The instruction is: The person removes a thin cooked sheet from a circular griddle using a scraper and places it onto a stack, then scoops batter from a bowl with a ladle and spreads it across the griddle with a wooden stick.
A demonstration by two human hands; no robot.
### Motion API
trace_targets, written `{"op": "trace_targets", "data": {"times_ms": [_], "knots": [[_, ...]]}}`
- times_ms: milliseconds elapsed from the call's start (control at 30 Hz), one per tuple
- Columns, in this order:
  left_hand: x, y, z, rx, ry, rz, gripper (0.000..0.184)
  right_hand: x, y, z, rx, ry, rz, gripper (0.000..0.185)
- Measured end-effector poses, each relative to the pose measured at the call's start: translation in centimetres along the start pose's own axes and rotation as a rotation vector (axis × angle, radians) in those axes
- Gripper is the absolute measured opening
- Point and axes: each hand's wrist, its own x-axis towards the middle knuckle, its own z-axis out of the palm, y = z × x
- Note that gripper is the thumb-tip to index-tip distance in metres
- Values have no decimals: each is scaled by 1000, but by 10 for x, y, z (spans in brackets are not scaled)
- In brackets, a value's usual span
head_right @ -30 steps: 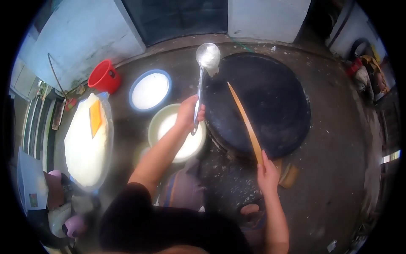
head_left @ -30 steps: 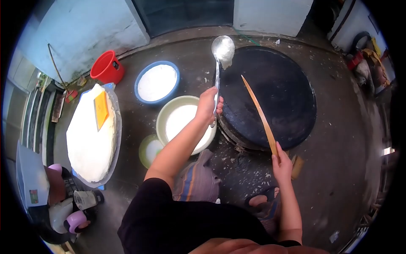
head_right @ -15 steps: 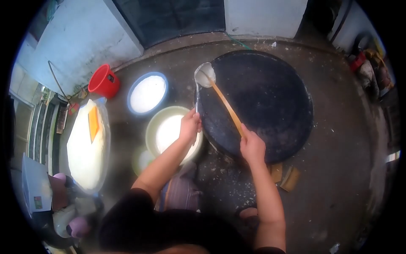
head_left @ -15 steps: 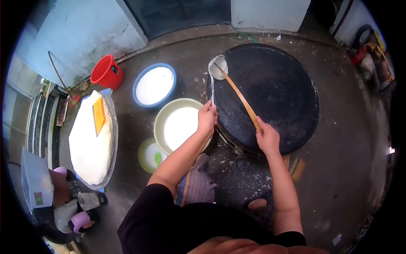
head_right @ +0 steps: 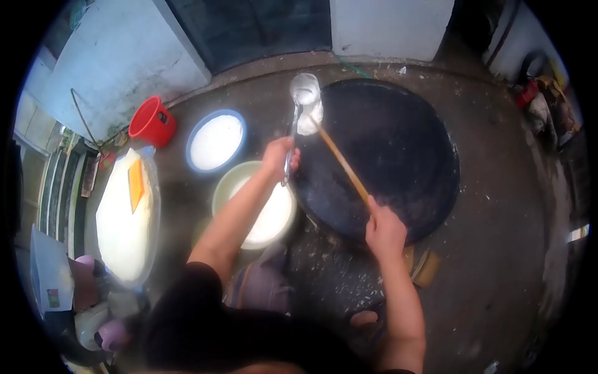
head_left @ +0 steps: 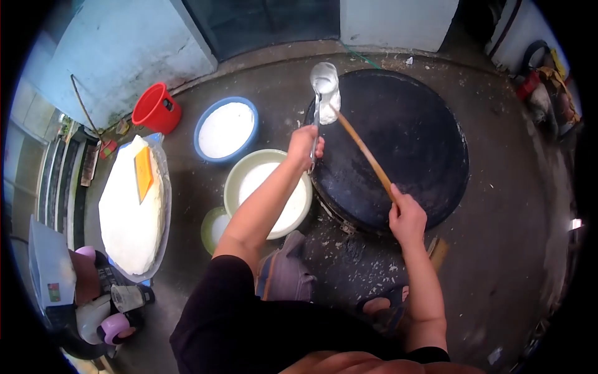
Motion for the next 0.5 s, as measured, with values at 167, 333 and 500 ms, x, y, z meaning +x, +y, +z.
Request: {"op": "trace_targets", "data": {"times_ms": [167,333,500], "knots": [[-10,44,1,-470,-410,-193,27,-2,16,33,-232,42,-338,47],[-26,66,1,-932,-701,-482,34,47,18,55,-362,104,-403,46],[-61,66,-35,-955,-722,-447,35,84,22,76,407,-57,262,46]]}}
